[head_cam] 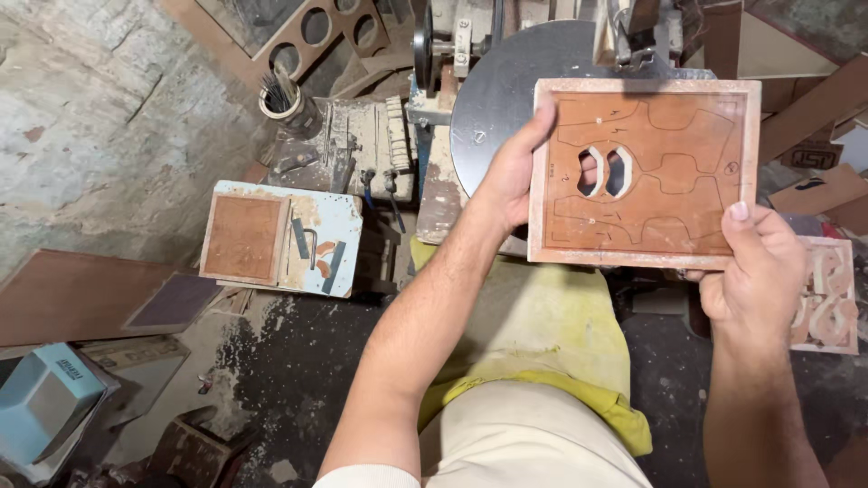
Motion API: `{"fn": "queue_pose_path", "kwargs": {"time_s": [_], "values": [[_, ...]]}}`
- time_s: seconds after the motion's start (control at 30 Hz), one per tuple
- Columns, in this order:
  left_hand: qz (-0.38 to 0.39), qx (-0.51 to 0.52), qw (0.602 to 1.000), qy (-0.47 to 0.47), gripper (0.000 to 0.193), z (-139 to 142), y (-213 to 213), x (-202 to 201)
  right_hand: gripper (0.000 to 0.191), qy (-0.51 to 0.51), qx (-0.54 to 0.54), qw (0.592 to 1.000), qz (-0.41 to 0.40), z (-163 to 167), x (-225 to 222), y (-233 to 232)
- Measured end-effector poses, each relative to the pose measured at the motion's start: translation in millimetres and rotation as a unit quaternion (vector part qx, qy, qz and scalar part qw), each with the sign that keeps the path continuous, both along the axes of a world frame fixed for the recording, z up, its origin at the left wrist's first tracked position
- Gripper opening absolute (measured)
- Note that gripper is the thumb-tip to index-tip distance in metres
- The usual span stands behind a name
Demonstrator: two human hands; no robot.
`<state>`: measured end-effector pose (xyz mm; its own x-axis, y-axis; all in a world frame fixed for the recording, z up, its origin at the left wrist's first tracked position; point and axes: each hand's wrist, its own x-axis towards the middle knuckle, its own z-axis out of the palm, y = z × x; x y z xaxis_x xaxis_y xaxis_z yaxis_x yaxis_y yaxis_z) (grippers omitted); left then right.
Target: The person cuts a wooden board on a scroll saw, guiding the board by hand to follow drawn pattern lines. They rotate and reposition the board repeatedly, cut out interior shapes, and remove the cut pieces from the board as the cuts are completed.
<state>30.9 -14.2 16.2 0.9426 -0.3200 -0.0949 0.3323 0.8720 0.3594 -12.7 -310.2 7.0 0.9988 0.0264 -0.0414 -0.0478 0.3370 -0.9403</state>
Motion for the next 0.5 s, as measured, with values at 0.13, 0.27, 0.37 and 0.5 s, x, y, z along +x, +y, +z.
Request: {"fn": "queue_pose_path", "kwargs": {"time_s": [0.13, 0.27, 0.37, 0.5], "values": [[0.031, 0.031, 0.999, 0.027, 0.062, 0.3, -0.2, -3.0, 0.018, 0.004, 0.003, 1.0, -0.012, -0.3, -1.4, 2.4], [0.064, 0.067, 0.995, 0.035, 0.063, 0.8, -0.6, -4.4, 0.018, -0.004, 0.016, 1.0, -0.008, -1.1, 0.0, 2.7], [0.076, 0.086, 0.992, 0.06, 0.063, -0.4, -1.3, -3.2, 0.017, -0.008, 0.015, 1.0, -0.01, -2.7, 0.9, 1.5], [0.066, 0.07, 0.995, 0.03, 0.059, -3.5, -1.0, -2.9, 0.019, -0.004, 0.017, 1.0, -0.004, -4.7, 0.2, 0.0]]}}
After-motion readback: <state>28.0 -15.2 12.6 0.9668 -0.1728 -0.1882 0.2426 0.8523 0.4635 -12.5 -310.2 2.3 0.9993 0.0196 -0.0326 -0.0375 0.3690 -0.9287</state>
